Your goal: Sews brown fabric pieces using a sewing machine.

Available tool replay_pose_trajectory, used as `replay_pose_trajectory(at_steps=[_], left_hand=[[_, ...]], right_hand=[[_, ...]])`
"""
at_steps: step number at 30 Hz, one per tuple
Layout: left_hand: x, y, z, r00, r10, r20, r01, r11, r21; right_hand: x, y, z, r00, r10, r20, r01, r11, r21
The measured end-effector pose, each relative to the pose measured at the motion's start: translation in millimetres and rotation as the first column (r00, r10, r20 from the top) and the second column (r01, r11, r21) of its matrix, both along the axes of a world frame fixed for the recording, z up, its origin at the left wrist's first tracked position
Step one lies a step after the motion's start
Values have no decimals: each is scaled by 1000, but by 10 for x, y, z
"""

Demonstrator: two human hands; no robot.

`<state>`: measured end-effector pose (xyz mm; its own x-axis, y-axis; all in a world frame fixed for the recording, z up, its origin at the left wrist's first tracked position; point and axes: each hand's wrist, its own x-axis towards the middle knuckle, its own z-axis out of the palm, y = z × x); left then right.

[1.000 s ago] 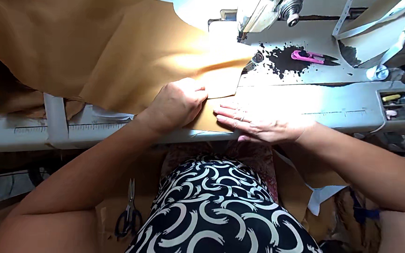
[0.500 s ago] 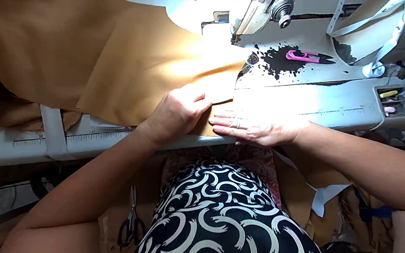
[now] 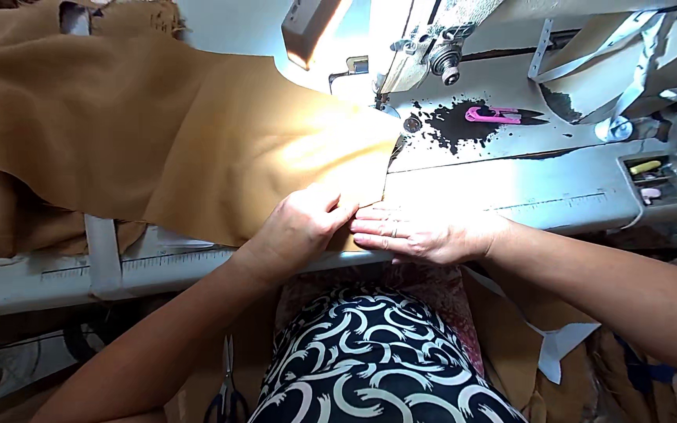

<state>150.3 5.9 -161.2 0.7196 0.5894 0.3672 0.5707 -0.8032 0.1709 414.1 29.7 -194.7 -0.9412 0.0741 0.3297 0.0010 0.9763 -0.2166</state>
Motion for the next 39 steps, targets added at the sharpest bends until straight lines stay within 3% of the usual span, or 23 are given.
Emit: replay_pose_trajectory(at_steps=[15,18,21,26,30,33,36,39], left_hand=[[26,41,-9,1000,-24,-9,24,999,-27],[5,74,7,999,-45,-22,44,998,-50],[39,198,79,993,-112,-45,108,991,-80],[169,789,81,950,-304,-69,297,950,-95],[36,748,-56,991,-33,-131,-9,953,-302],[2,535,-13,973,100,-208,-164,932,-323],[41,501,129,941,99,-323,-223,901,-373],[51,582,114,964,11,-266,-88,956,-280]], right_hand=[[1,-6,51,1000,0,-31,-1,1000,-7],[41,-80,73,973,-210,-96,215,976,45],[16,-151,26,864,-490,-117,499,864,70],[-137,-366,-13,756,-639,-144,645,764,-6],[-245,-543,-26,687,-715,-131,714,697,-60],[-328,-591,-76,651,-741,-164,740,668,-82],[-356,-615,-89,638,-750,-173,747,658,-95],[-348,-603,-85,641,-747,-177,745,661,-93]])
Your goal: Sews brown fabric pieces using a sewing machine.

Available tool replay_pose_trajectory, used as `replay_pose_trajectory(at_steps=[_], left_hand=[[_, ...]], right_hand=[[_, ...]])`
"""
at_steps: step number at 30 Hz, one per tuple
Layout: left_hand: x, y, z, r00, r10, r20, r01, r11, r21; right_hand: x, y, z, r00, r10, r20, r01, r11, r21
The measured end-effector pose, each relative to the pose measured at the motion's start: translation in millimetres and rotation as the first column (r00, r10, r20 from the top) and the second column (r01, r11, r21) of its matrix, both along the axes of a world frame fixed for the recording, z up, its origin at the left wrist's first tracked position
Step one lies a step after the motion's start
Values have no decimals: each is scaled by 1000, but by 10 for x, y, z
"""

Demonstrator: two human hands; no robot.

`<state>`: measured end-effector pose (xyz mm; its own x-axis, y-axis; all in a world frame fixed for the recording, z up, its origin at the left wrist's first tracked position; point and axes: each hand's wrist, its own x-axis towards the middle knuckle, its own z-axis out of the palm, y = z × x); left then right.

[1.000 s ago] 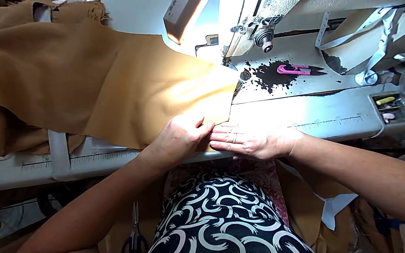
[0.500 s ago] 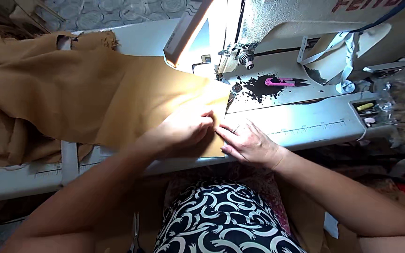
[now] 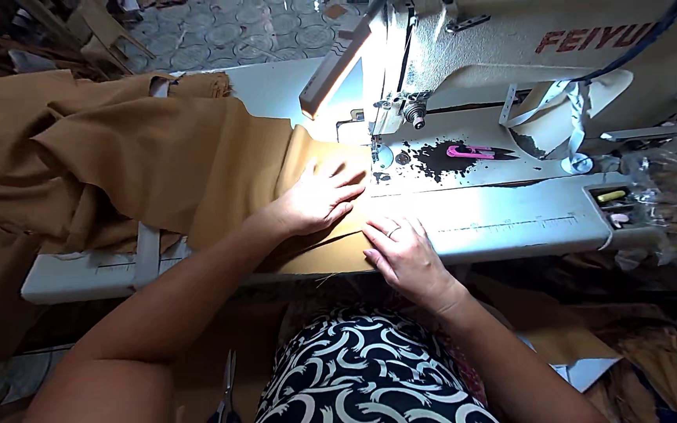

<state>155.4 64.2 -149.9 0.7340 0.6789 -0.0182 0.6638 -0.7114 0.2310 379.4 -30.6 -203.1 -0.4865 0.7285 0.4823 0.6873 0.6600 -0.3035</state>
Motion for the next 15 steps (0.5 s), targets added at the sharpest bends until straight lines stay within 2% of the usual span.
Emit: replay_pose_trajectory(at_steps=[2,5,15], left_hand=[[-5,38,-31,997,-61,39,61,998,1],[-9,21,-63,998,-11,67,16,996,-83],[106,37,-166,993,76,90,-75,997,-12]], right_hand=[[9,4,3,1000,1,-3,-1,1000,0],[24,-5,6,1000,-5,4,5,1000,-20],[162,145,48,999,8,39,-8,1000,-12]])
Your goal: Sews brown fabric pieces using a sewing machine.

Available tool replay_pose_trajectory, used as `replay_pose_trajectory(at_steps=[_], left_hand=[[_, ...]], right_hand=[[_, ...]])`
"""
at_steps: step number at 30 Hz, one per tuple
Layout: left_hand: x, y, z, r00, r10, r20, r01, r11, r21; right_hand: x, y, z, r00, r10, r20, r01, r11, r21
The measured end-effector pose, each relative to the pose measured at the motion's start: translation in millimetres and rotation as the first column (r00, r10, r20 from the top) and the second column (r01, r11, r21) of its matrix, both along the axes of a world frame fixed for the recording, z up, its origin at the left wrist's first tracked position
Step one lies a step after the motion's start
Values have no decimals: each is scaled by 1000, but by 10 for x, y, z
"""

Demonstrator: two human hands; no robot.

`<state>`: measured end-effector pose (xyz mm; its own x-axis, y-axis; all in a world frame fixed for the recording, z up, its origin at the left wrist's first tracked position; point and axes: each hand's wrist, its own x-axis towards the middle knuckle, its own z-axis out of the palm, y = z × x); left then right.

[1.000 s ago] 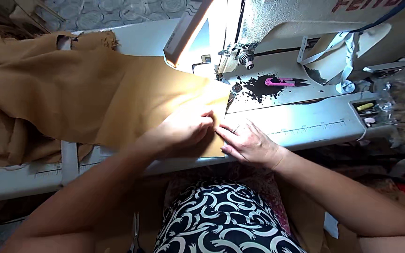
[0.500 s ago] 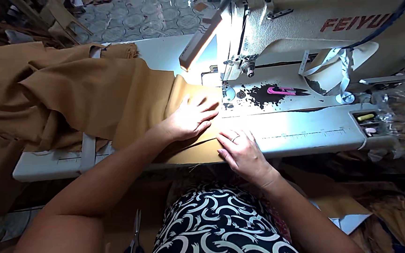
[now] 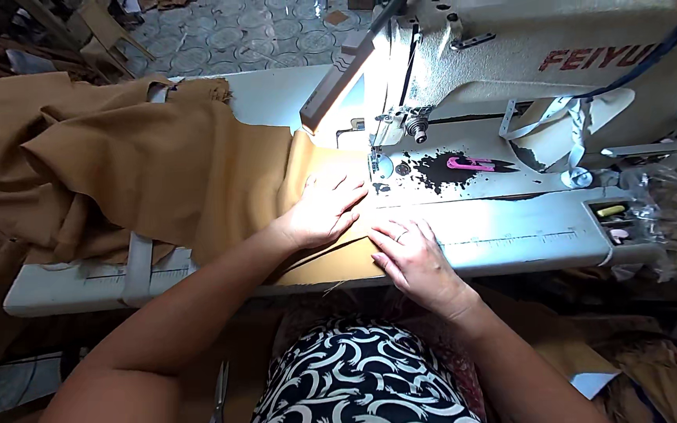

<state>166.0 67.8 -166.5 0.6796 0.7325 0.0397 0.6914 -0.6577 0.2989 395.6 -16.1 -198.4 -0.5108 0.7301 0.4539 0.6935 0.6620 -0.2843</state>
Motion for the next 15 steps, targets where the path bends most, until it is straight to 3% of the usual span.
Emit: replay_pose_trajectory(at_steps=[8,15], left_hand=[[142,237,-2,1000,7,1,-7,1000,22],[172,330,37,999,19,-27,-20,999,-49]], right_hand=[[132,267,64,1000,2,27,-2,1000,-17],[156,367,32,1000,9,24,-9,1000,2]])
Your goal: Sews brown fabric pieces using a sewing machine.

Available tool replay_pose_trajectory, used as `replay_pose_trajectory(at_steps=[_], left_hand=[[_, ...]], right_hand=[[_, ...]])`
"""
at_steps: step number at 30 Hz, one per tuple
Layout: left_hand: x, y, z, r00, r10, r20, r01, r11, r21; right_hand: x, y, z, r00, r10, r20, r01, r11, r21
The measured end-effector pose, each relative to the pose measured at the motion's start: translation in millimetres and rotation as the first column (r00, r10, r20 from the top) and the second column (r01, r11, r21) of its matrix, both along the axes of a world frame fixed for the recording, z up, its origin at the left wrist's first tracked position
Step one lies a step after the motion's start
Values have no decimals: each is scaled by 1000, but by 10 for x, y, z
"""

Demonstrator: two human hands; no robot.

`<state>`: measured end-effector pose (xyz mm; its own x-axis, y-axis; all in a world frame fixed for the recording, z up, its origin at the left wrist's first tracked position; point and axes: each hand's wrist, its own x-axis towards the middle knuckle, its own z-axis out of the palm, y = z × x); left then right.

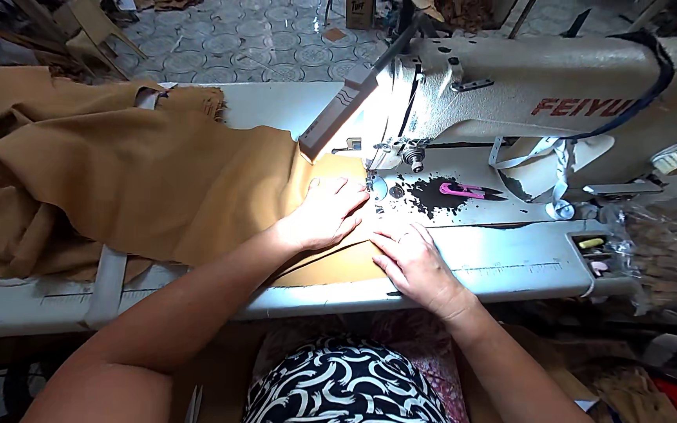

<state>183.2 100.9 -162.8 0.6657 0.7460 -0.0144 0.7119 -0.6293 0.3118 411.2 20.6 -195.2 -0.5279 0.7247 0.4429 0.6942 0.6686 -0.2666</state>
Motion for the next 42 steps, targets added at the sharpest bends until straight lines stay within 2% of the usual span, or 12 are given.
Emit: replay_pose_trajectory(at_steps=[5,9,10,13,18,22,27,32,36,38,42], left_hand=[[-18,64,-51,999,-2,42,2,1000,7],[-19,106,35,999,-7,-37,6,1000,-28],[-13,51,51,999,-27,-25,28,999,30],[-10,-251,-22,978,-147,149,95,946,310],[-146,-457,-235,967,-175,188,126,962,243],[-161,-281,-200,971,-163,174,131,975,181],[-188,78,-199,966,-160,201,132,981,143],[-217,443,-191,975,-153,160,130,981,143],[-245,751,-139,968,-171,186,149,981,124],[-247,845,-48,974,-159,162,145,985,93],[-241,996,43,953,-234,195,215,970,113]], right_hand=[[-19,37,-2,1000,-14,-1,14,1000,-26],[10,139,36,999,22,43,-17,996,-93],[41,181,54,998,51,38,-47,993,-104],[195,342,133,985,174,-10,-173,971,-167],[365,627,224,927,374,-35,-374,912,-168],[346,832,220,905,426,-21,-425,897,-118],[249,934,123,951,309,-11,-308,945,-110],[216,875,135,978,193,81,-192,981,-15],[187,853,158,987,120,109,-116,992,-44],[179,835,154,984,139,114,-138,990,-14],[58,734,117,947,309,82,-317,942,114]])
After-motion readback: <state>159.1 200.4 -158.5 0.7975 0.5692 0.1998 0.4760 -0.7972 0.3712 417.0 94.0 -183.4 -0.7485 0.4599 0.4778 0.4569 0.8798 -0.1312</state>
